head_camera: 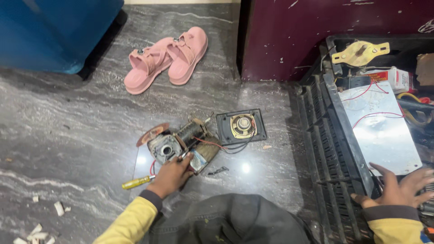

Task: The person places a red box into a wooden cabinet, then sits on the floor to work on electrical components. They handle a motor rotor, use a screwdriver to adjust parts, and place components into a black plastic bin.

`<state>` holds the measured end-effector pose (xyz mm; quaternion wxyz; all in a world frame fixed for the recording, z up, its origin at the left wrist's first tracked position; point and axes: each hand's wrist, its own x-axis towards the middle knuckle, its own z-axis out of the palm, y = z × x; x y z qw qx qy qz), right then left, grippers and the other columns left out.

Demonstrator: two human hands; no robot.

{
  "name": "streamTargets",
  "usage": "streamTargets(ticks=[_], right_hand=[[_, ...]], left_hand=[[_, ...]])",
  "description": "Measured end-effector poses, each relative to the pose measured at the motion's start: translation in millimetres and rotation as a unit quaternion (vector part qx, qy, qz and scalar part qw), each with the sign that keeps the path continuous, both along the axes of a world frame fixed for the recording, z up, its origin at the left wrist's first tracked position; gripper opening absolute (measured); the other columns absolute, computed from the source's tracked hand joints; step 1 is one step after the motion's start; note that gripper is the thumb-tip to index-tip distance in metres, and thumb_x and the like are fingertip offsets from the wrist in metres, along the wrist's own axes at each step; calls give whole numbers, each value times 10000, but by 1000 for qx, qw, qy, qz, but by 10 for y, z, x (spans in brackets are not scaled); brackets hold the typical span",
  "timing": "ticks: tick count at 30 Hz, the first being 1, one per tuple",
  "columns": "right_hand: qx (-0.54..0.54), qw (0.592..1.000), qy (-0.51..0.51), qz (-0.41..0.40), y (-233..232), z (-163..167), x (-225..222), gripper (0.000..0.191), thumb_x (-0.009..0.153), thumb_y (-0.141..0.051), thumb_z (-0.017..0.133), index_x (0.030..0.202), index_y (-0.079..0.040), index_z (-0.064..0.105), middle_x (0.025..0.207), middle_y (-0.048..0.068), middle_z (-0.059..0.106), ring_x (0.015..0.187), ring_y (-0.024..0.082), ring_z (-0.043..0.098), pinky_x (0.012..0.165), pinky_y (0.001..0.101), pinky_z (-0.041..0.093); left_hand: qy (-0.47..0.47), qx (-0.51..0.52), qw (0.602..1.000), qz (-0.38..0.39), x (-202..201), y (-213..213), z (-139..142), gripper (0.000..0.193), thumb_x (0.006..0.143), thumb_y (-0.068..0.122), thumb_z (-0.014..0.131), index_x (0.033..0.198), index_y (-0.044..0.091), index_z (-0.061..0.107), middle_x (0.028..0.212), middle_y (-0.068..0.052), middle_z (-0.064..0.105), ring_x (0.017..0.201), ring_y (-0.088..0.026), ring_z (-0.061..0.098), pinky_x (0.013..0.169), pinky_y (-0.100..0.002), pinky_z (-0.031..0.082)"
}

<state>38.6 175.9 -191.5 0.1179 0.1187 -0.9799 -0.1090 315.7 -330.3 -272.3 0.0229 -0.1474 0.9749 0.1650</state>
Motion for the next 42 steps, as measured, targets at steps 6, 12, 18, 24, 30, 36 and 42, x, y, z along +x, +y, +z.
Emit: streamTargets(ticks=[6, 12, 18, 24, 30, 36, 42], right_hand=[[-209, 941, 35, 265, -165, 319, 158, 1013, 533, -197, 837, 1486, -200, 494, 1677, 388, 88, 1556, 614, 35, 1225, 738, 111], [-27, 929, -51, 365, -364, 355, 145, 633, 400, -186, 778, 1027, -186, 685, 1678, 284, 376, 1523, 492, 370, 1243, 605, 315], [-170, 954, 109, 223, -1072, 151, 577, 418, 597, -60, 678, 1012, -108, 675, 1485, 331, 501, 1282, 537, 506, 1147, 618, 354], [-431, 877, -122, 173, -2395, -683, 1339, 400, 693, -3, 694, 1077, -115, 701, 1046, 183, 646, 1051, 413, 586, 942, 506, 456], [-643, 590, -484, 66, -2765, -1793, 1392, 377, 937, -34, 628, 1305, -100, 584, 1201, 169, 726, 1103, 278, 698, 949, 350, 551], [-838, 236, -467, -156, -2739, -1800, 1072, 541, 912, -94, 621, 1428, -68, 460, 1400, 219, 601, 1318, 352, 584, 1118, 435, 498], [-808, 241, -483, -237, -2808, -1459, 1050, 630, 875, -288, 669, 1442, -121, 450, 1467, 171, 573, 1360, 368, 545, 1144, 464, 448]], left_hand=[[134, -2, 991, -20, -689, 312, 133, 559, 929, 274, 685, 1433, 112, 507, 1184, -126, 679, 1114, -349, 618, 905, -476, 476], [63, -49, 997, -20, -1197, 741, -79, 720, 787, 266, 766, 1424, 88, 482, 1232, -136, 602, 1231, -394, 499, 980, -535, 416], [180, -37, 983, 13, -1222, 761, -403, 542, 853, 108, 670, 1380, 62, 552, 1305, -172, 630, 1137, -372, 570, 907, -503, 454], [171, 24, 983, 55, -1232, 761, -438, 372, 892, 97, 645, 1263, 83, 621, 1182, -116, 679, 1085, -371, 586, 890, -516, 445], [246, 108, 960, 84, -1158, 736, -211, 373, 849, 108, 727, 1208, 78, 630, 1111, -138, 694, 1082, -384, 587, 898, -507, 446], [285, 127, 946, 89, -1010, 619, 143, 444, 841, 27, 733, 1266, 76, 615, 1131, -163, 687, 1063, -398, 612, 920, -489, 487], [203, 74, 951, 221, -477, 485, 148, 546, 787, 30, 731, 1310, 80, 582, 1167, -187, 642, 1068, -411, 592, 924, -509, 470]])
